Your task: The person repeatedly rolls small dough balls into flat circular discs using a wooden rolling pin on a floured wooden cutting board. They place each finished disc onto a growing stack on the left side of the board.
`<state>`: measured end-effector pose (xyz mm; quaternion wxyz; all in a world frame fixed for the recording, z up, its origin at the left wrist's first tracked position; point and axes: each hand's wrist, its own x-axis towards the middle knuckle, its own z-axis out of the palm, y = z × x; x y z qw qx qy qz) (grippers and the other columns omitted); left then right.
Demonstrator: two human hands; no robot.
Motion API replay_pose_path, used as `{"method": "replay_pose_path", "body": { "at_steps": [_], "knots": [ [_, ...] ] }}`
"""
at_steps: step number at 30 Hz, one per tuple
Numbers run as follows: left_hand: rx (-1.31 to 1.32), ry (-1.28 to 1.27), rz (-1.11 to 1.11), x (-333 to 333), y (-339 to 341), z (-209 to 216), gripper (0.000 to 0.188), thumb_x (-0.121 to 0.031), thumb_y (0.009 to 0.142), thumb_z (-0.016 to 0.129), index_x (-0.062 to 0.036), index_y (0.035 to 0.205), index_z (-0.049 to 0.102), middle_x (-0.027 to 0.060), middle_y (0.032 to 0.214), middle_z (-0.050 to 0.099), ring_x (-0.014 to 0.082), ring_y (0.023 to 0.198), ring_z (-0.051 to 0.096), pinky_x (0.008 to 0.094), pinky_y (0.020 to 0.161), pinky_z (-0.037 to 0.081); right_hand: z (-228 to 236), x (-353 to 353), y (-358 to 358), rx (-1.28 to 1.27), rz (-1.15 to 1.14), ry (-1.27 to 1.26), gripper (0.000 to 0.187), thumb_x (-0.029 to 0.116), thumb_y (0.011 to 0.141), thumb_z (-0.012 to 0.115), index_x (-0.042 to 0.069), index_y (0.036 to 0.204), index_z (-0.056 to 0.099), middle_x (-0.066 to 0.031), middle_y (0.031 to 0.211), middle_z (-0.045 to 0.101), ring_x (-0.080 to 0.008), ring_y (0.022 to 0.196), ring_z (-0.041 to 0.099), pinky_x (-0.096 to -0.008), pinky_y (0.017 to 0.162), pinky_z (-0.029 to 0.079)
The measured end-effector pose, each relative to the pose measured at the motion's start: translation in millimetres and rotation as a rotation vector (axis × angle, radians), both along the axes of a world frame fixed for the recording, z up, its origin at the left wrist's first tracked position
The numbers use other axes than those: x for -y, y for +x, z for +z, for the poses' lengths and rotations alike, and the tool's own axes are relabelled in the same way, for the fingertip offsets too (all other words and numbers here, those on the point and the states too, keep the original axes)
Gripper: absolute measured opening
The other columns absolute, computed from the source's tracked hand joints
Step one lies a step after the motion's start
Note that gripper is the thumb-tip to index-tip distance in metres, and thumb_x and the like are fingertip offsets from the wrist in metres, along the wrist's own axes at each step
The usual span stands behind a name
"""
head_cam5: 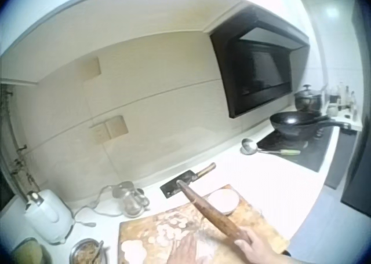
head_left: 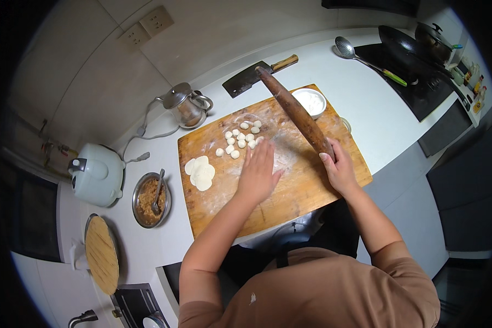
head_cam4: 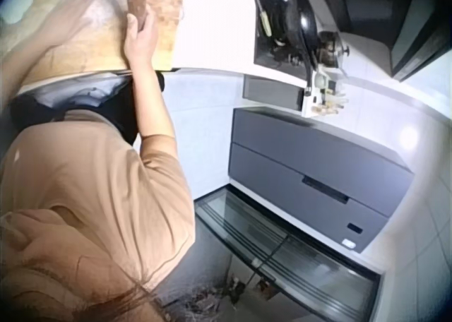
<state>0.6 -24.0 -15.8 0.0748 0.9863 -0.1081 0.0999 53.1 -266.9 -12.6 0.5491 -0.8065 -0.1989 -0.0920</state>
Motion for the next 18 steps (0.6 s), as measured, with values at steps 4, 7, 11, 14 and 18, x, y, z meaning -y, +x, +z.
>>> {"method": "replay_pose_path", "body": {
  "at_steps": [4,7,11,14,18],
  "knots": [
    [-0.130,0.129,0.177,6,25,15,0.074,-0.040,0.096,0.059,0.0049,0.149,0.034,0.0239,0.156,0.032,0.0351,0.148,0.026,0.0547,0.122,0.014,-3,-1,3,0.033,0.002,0.001,0.040,0.021,0.095,0.064,0.004,0.130,0.055,-0.0177,0.113,0.067,-0.0326,0.105,0.065,-0.0376,0.090,0.050],
    [-0.208,0.084,0.081,11,13,16,0.077,-0.041,0.095,0.060,0.0049,0.150,0.032,0.0238,0.158,0.029,0.0343,0.150,0.024,0.0565,0.122,0.014,-1,0,2,-0.011,0.010,0.005,0.041,0.021,0.095,0.064,0.004,0.130,0.055,-0.0176,0.113,0.067,-0.0325,0.105,0.065,-0.0380,0.089,0.050],
    [-0.254,0.064,-0.182,9,-41,10,0.078,-0.046,0.096,0.057,-0.0006,0.153,0.030,0.0215,0.161,0.025,0.0334,0.151,0.021,0.0540,0.123,0.014,-3,3,4,0.016,0.059,-0.031,0.044,0.024,0.094,0.066,0.005,0.132,0.054,-0.0170,0.113,0.068,-0.0322,0.104,0.065,-0.0384,0.090,0.050],
    [-0.359,-0.028,-0.264,-5,-75,20,0.075,-0.038,0.093,0.061,-0.0077,0.155,0.030,0.0196,0.161,0.026,0.0345,0.151,0.022,0.0566,0.122,0.014,6,3,1,0.111,0.129,-0.146,0.045,0.029,0.092,0.068,0.005,0.129,0.057,-0.0164,0.112,0.068,-0.0338,0.104,0.065,-0.0399,0.089,0.051],
    [0.046,-0.093,0.052,-42,-123,3,0.077,-0.032,0.088,0.065,-0.0059,0.153,0.032,0.0197,0.161,0.027,0.0366,0.150,0.024,0.0619,0.119,0.013,40,1,-6,0.091,0.300,-0.512,0.042,0.035,0.085,0.073,0.007,0.115,0.062,-0.0121,0.101,0.067,-0.0361,0.097,0.063,-0.0435,0.081,0.051]
  ]
}}
